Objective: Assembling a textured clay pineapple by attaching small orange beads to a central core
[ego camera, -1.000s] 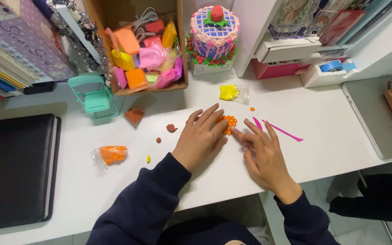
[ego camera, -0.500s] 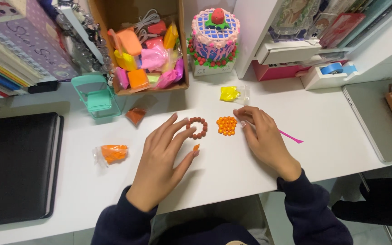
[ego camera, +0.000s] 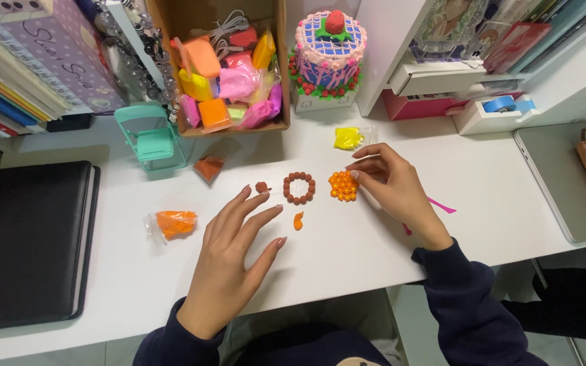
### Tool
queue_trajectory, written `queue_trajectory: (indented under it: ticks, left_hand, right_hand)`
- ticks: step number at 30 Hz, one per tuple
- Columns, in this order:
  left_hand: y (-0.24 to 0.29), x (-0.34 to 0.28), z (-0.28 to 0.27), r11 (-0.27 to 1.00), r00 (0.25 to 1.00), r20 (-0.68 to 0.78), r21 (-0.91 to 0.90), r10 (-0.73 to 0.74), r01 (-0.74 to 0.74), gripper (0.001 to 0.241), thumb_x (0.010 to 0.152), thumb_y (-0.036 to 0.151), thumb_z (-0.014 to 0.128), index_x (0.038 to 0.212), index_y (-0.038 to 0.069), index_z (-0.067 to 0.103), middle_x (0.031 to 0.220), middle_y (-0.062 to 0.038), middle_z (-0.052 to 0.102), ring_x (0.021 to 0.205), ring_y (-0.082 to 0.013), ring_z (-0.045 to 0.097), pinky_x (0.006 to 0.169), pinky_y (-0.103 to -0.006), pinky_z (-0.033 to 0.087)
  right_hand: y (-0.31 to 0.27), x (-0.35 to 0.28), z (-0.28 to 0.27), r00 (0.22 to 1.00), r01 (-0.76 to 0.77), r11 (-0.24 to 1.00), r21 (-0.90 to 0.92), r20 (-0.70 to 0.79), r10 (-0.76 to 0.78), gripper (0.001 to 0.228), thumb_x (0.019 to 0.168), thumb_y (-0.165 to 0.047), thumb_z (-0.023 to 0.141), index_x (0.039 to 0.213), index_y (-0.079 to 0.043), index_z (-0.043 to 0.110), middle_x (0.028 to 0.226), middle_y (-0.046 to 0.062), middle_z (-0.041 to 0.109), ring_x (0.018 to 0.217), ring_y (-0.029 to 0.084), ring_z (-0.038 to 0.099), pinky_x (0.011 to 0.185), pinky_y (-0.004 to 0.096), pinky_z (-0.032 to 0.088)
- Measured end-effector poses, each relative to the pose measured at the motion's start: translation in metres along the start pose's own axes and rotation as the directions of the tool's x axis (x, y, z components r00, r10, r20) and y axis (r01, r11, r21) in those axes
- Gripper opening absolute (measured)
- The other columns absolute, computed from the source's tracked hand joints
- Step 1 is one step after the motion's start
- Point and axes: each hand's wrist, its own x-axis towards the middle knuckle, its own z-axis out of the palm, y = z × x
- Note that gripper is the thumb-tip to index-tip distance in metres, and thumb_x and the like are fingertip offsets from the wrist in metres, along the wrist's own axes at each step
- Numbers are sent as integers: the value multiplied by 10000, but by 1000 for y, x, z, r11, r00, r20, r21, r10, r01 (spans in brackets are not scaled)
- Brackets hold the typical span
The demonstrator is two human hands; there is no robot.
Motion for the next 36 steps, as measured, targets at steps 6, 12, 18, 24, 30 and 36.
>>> queue_trajectory:
  ticks: [6,12,18,24,30,36]
  left_hand:
    - [2,1,-1,1000,1000,-2,-13,8,-8,374,978,239,658,1342,160,620,1470,-78,572,1475,-332,451,1101,-462,409]
    - [0,1,1,1000,1000,-15,-2,-24,24,366,977,245,651,1333,163,624,1455,-55,586,1452,-319,478,1093,-451,406]
    - [7,8,6,968,964,-111,-108,-240,228,395,979,231,625,1355,117,593,1313,-32,698,1130,-204,665,968,-352,497]
    - [-13,17,12,974,961,-166,-76,-222,212,291,996,210,606,1277,139,637,1202,39,727,1052,-187,663,931,-337,494]
    - [-23,21,20,978,967,-161,-100,-198,184,310,992,204,621,1288,113,636,1194,-6,726,1097,-221,654,973,-367,481]
    - [-20,39,22,879,912,-40,-286,-408,381,366,968,299,623,1303,153,621,1123,-11,771,1002,-141,702,814,-318,558]
  right_hand:
    - [13,8,0,999,-51,989,139,16,50,216,857,-4,738,1038,-72,642,1003,103,758,952,139,755,863,218,601]
    - [-7,1,-2,989,-143,967,210,6,145,205,837,36,704,1016,-48,653,1060,113,768,1016,173,773,861,263,601]
    - [-30,-3,13,982,-186,919,347,37,185,226,833,-7,759,1029,-34,648,1045,177,793,976,196,758,888,287,618]
    - [-38,15,31,978,-205,940,272,89,188,267,788,-15,812,1015,-45,674,874,127,783,843,166,750,780,258,593]
    - [-50,25,35,943,-334,866,373,146,300,344,810,6,769,1110,-26,603,929,207,758,841,302,759,751,421,660]
    - [-31,36,32,945,-327,844,425,175,277,328,827,39,739,1119,-27,603,1026,222,777,962,267,760,862,341,623]
